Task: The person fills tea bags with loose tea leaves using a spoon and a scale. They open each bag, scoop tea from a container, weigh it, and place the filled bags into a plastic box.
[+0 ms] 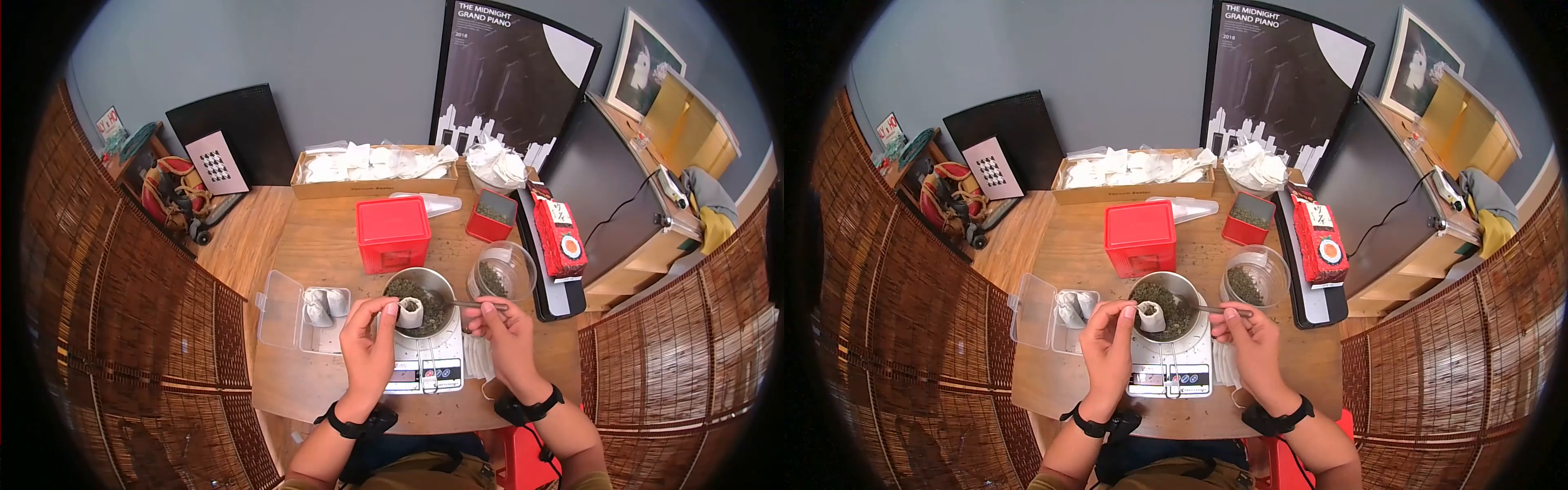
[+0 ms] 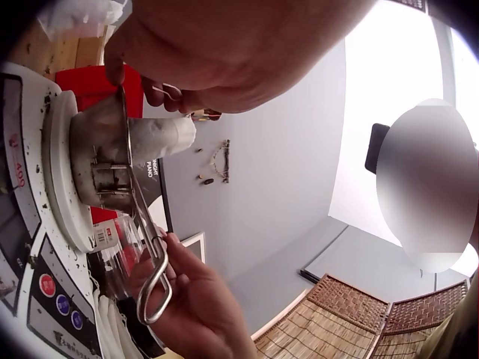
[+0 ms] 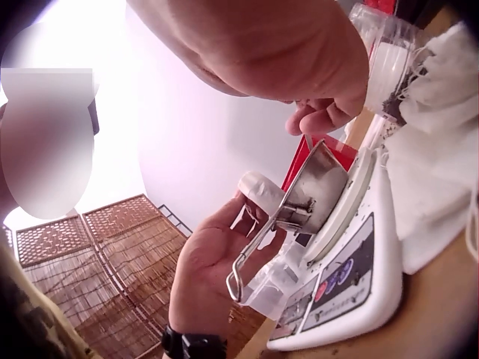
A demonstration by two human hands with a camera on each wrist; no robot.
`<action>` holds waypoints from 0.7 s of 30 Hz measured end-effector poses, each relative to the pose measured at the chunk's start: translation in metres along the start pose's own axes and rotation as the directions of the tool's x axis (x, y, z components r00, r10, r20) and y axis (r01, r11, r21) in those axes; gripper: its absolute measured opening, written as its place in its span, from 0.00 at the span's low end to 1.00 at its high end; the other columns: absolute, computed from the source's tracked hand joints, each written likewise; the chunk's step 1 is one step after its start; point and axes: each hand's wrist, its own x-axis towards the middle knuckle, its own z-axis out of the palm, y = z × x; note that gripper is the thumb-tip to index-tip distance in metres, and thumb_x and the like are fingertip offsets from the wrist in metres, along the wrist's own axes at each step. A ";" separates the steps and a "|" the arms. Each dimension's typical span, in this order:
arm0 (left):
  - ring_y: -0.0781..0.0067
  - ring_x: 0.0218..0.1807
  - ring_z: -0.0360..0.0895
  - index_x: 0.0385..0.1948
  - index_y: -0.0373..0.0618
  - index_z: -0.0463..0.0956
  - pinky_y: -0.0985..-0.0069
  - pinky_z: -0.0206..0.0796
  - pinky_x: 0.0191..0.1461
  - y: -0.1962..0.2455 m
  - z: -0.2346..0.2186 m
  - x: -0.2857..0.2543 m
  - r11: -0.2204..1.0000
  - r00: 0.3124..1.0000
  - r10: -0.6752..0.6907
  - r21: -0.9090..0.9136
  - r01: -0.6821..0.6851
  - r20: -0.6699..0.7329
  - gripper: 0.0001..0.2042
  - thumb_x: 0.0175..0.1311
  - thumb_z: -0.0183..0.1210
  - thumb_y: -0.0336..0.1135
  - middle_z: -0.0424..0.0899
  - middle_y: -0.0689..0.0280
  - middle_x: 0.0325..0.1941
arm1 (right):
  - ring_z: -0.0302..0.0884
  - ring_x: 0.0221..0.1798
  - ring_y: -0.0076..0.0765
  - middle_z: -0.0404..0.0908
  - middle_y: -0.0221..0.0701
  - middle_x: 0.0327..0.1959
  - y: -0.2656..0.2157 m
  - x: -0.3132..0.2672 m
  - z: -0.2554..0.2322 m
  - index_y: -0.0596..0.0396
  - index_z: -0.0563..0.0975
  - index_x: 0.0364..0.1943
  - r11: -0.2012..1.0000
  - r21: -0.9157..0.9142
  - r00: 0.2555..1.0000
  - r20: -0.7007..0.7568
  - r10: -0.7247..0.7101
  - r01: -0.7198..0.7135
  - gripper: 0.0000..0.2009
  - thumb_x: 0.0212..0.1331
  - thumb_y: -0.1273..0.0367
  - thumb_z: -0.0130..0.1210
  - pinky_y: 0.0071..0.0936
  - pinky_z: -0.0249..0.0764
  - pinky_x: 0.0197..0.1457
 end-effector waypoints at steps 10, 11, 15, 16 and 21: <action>0.69 0.48 0.83 0.45 0.34 0.88 0.75 0.72 0.57 0.007 0.002 0.001 0.997 1.000 0.015 0.081 -0.016 0.008 0.06 0.75 0.66 0.27 0.88 0.60 0.41 | 0.85 0.40 0.24 0.91 0.38 0.46 -0.022 -0.006 0.002 0.59 0.81 0.57 0.987 0.157 0.999 -0.023 0.047 -0.043 0.11 0.82 0.66 0.57 0.25 0.82 0.46; 0.69 0.48 0.83 0.45 0.34 0.88 0.75 0.72 0.57 0.007 0.002 0.002 0.997 1.000 0.015 0.082 -0.016 0.006 0.06 0.75 0.66 0.27 0.88 0.60 0.41 | 0.85 0.41 0.24 0.90 0.38 0.46 -0.026 -0.006 0.002 0.59 0.81 0.57 0.985 0.168 0.999 -0.036 0.028 -0.021 0.11 0.82 0.66 0.57 0.25 0.82 0.47; 0.69 0.48 0.84 0.45 0.34 0.88 0.74 0.72 0.57 0.007 0.002 0.003 0.997 1.000 0.005 0.083 -0.006 0.017 0.06 0.74 0.67 0.27 0.89 0.59 0.42 | 0.85 0.41 0.24 0.90 0.38 0.46 -0.044 -0.010 0.007 0.59 0.81 0.57 0.984 0.176 0.999 -0.022 -0.026 0.029 0.11 0.82 0.66 0.56 0.27 0.82 0.47; 0.69 0.48 0.84 0.45 0.34 0.88 0.74 0.72 0.57 0.007 0.002 0.003 0.997 1.000 0.001 0.079 -0.003 0.024 0.07 0.74 0.67 0.27 0.89 0.59 0.42 | 0.85 0.41 0.24 0.90 0.38 0.46 -0.048 -0.011 0.009 0.59 0.81 0.57 0.984 0.176 0.999 -0.021 -0.026 0.029 0.11 0.82 0.66 0.56 0.27 0.82 0.47; 0.69 0.48 0.84 0.45 0.33 0.88 0.74 0.73 0.57 0.010 0.002 0.004 0.998 0.999 -0.017 0.056 0.015 0.029 0.07 0.75 0.66 0.27 0.89 0.58 0.43 | 0.85 0.41 0.23 0.90 0.39 0.47 -0.058 -0.014 0.015 0.60 0.80 0.58 0.992 0.090 0.995 0.041 -0.089 0.085 0.12 0.82 0.67 0.57 0.24 0.82 0.47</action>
